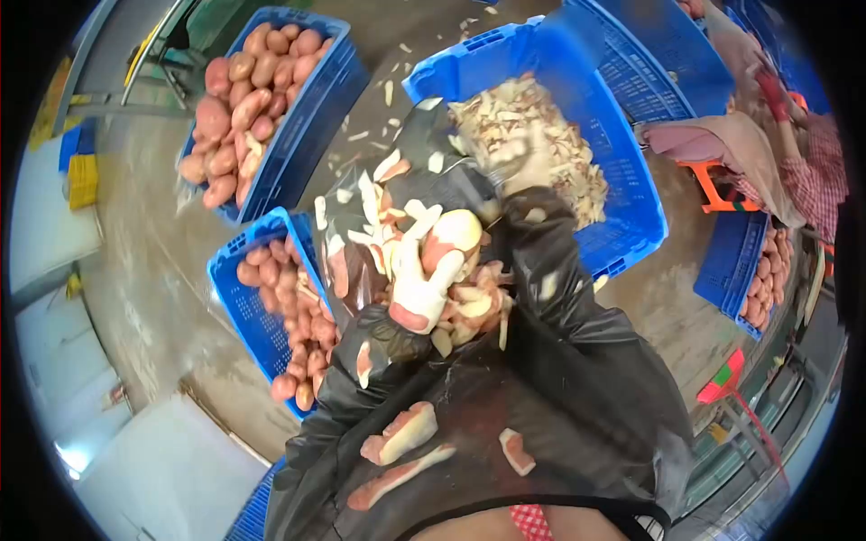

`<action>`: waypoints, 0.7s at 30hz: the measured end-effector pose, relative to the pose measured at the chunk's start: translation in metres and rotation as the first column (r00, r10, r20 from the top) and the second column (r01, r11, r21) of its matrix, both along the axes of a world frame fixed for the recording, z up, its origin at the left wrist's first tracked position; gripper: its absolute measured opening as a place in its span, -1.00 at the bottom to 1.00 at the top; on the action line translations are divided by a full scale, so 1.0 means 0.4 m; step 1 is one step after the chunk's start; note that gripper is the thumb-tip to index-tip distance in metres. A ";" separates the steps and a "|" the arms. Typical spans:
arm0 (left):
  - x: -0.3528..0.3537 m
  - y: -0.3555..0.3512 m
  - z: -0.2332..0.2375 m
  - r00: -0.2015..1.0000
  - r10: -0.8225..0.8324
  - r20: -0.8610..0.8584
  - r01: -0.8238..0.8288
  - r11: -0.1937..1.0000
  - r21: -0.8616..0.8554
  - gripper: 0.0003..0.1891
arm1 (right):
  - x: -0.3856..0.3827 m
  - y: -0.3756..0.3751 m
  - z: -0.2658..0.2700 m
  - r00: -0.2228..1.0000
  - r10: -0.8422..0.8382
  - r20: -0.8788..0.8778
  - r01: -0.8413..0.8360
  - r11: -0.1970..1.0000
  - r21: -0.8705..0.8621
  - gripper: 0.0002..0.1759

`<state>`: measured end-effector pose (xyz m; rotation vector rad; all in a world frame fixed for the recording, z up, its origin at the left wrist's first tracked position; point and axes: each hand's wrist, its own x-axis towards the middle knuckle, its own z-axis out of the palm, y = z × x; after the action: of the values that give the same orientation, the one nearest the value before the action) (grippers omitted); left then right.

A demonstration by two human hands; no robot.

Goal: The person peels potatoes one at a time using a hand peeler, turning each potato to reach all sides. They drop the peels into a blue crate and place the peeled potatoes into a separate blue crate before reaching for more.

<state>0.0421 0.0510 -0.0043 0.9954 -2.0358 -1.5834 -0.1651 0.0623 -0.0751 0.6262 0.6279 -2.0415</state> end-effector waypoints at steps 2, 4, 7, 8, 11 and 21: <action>-0.023 0.001 0.002 0.999 0.015 -0.048 -0.013 0.999 0.050 -0.44 | 0.002 0.022 0.081 0.959 -0.036 -0.280 0.024 0.999 -0.043 -0.54; -0.015 0.004 -0.014 0.999 0.026 -0.044 -0.023 0.997 0.072 -0.46 | 0.056 0.026 0.076 0.974 0.086 -0.210 -0.128 0.973 -0.192 -0.56; -0.022 0.011 -0.036 0.926 0.330 -0.182 -0.213 0.856 0.470 -0.52 | -0.028 0.007 0.107 0.996 0.072 -0.055 -0.056 0.965 0.255 -0.62; -0.035 0.001 -0.015 0.889 0.397 -0.230 -0.159 0.736 0.658 -0.54 | -0.020 0.019 0.081 0.994 0.022 -0.105 -0.030 0.996 -0.082 -0.63; -0.038 0.025 0.034 0.824 0.550 -0.137 -0.097 0.375 0.922 -0.61 | 0.093 -0.008 0.166 0.961 0.090 -0.262 -0.051 0.987 0.150 -0.60; 0.025 -0.008 -0.022 0.997 0.073 -0.027 -0.070 0.993 0.099 -0.32 | 0.052 0.002 0.037 0.957 0.216 -0.192 -0.270 0.907 -0.323 -0.59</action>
<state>0.0519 0.0479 -0.0132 1.0597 -1.8964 -1.6649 -0.1442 0.0630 -0.0604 0.1737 0.3935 -1.9092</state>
